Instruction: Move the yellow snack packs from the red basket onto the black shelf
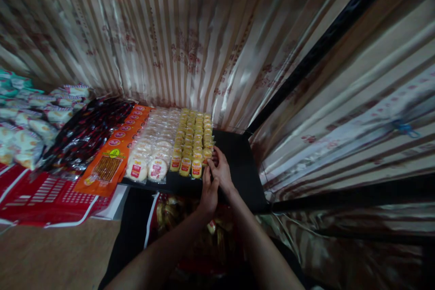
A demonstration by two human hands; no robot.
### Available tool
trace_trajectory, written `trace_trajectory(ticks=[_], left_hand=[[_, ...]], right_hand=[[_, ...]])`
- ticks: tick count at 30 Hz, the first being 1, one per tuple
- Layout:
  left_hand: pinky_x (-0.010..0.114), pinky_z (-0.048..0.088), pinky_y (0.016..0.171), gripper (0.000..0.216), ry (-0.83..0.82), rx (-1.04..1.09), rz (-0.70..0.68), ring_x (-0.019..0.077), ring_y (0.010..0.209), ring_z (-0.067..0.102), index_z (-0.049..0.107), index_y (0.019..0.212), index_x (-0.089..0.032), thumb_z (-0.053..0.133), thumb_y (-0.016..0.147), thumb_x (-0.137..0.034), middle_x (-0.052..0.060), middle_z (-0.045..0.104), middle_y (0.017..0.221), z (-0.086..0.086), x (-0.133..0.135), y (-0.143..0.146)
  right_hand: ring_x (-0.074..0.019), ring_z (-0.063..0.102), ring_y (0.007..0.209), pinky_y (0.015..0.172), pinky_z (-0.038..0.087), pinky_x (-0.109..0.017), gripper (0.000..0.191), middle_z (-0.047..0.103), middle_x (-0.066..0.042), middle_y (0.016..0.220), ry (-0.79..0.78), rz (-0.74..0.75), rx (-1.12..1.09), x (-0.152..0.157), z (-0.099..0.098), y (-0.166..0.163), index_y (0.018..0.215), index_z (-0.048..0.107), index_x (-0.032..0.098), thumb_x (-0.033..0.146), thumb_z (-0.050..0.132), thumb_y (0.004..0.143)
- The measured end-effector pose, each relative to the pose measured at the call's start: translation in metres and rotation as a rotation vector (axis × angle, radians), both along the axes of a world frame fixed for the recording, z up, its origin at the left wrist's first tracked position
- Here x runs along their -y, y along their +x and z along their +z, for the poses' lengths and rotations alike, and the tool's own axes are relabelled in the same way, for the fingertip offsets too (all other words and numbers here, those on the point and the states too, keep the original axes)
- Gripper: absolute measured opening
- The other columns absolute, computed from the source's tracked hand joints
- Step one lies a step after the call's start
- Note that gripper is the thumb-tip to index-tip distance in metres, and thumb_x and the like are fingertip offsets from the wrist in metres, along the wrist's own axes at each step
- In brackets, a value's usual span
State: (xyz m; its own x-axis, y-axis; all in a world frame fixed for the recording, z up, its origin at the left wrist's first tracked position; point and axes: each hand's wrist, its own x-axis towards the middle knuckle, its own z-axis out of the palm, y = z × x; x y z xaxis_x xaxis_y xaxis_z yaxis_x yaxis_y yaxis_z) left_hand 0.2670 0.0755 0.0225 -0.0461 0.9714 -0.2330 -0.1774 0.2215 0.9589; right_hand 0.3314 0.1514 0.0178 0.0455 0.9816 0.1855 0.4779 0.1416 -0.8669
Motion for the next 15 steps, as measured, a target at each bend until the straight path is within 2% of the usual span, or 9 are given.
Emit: trace_trajectory(ticks=[4,10,15], left_hand=[[0.029,0.02,0.113,0.06,0.055,0.003,0.03,0.0178,0.139,0.017,0.022,0.142,-0.015,0.037,0.085,-0.026,0.005,0.018,0.152,0.001,-0.001,0.0],[0.027,0.019,0.113,0.062,0.044,0.048,0.023,0.0167,0.139,0.019,0.019,0.144,-0.014,0.035,0.085,-0.03,0.004,0.018,0.152,-0.003,-0.004,-0.002],[0.027,0.015,0.114,0.065,0.105,0.12,0.079,0.0166,0.139,0.016,0.022,0.143,-0.013,0.038,0.085,-0.038,0.005,0.019,0.152,-0.012,-0.002,0.002]], right_hand=[[-0.0203,0.057,0.096,0.079,0.053,-0.035,0.056,0.051,-0.012,0.115,0.016,-0.1,-0.1,0.004,-0.009,-0.002,0.126,0.044,0.017,0.037,0.055,0.075],[-0.0198,0.059,0.099,0.084,0.052,-0.034,0.047,0.057,-0.01,0.113,-0.05,-0.005,-0.196,0.004,-0.015,-0.004,0.12,0.052,0.018,0.035,0.054,0.076],[-0.0209,0.056,0.106,0.088,0.051,-0.034,0.051,0.056,-0.011,0.12,-0.043,-0.041,-0.259,0.003,-0.016,-0.006,0.122,0.051,0.017,0.036,0.056,0.074]])
